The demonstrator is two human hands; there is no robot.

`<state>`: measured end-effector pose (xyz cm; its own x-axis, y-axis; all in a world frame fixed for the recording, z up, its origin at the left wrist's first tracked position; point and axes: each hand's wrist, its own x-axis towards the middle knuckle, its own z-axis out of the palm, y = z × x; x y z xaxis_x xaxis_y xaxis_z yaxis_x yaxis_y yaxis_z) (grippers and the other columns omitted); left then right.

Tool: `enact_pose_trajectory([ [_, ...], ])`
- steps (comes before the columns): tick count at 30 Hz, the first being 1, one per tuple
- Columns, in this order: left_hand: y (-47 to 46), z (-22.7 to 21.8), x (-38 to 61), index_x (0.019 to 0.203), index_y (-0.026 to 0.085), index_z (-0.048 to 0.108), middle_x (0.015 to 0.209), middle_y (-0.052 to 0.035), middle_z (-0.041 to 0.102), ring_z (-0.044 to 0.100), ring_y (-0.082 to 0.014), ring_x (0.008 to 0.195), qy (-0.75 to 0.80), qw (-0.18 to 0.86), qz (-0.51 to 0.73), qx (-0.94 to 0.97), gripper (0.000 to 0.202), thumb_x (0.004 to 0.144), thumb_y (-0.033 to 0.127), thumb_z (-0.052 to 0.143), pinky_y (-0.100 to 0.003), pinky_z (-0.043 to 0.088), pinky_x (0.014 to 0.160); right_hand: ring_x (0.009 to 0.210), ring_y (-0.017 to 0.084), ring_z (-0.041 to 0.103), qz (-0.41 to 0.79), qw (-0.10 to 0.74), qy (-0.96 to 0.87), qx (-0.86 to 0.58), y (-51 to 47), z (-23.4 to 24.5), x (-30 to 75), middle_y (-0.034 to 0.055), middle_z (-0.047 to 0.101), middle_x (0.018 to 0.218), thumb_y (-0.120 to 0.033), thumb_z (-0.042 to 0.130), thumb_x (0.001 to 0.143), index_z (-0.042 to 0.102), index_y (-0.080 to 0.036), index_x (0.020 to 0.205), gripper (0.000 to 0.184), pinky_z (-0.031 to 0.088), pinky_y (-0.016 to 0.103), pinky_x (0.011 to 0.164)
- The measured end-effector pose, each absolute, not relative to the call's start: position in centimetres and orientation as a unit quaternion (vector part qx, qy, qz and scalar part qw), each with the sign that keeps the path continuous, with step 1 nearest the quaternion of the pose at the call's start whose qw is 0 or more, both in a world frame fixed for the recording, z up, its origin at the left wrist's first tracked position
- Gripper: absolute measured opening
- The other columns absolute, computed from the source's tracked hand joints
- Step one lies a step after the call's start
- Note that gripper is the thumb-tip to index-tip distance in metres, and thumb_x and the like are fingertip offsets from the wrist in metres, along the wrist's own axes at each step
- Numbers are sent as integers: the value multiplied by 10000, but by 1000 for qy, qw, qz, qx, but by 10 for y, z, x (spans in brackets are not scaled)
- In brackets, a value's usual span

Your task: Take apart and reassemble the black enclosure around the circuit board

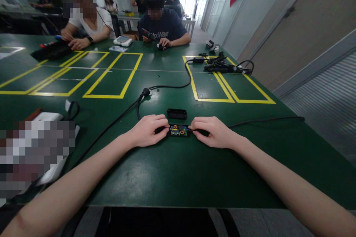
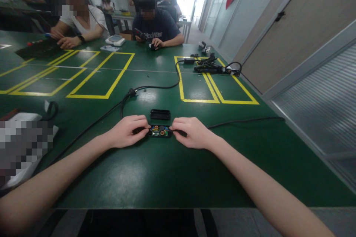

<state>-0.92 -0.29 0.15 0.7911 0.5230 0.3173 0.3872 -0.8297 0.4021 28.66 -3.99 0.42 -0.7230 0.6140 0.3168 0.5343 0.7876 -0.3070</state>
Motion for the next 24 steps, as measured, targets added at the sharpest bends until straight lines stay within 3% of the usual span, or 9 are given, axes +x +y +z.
enact_pose_trajectory([
  [10, -2, -2, -9, 896, 175, 696, 820, -22, 642, 591, -144, 738, 265, 242, 254, 898, 168, 995, 253, 584, -252, 463, 691, 828, 193, 687, 35, 187, -939, -287, -42, 6, 286, 97, 734, 987, -142, 471, 1015, 715, -173, 1003, 247, 513, 296, 714],
  [19, 1, -2, -8, 871, 171, 701, 826, -22, 642, 589, -135, 728, 273, 238, 263, 894, 192, 994, 263, 585, -248, 455, 673, 796, 193, 649, 18, 165, -942, -293, -38, 5, 281, 101, 716, 954, -143, 484, 983, 712, -167, 981, 230, 504, 307, 701],
  [21, 0, -3, -8, 927, 176, 712, 837, -20, 640, 591, -134, 728, 276, 238, 267, 892, 165, 989, 263, 585, -248, 462, 667, 774, 191, 637, 11, 164, -943, -291, -38, 6, 280, 98, 710, 938, -148, 495, 972, 707, -166, 960, 213, 495, 308, 692],
  [24, 1, -3, -9, 1159, 194, 706, 916, -28, 655, 619, -149, 775, 289, 238, 278, 885, 228, 975, 274, 598, -256, 502, 677, 756, 186, 630, 4, 165, -945, -283, -37, 6, 279, 94, 706, 923, -133, 507, 941, 702, -165, 935, 198, 488, 304, 690],
])
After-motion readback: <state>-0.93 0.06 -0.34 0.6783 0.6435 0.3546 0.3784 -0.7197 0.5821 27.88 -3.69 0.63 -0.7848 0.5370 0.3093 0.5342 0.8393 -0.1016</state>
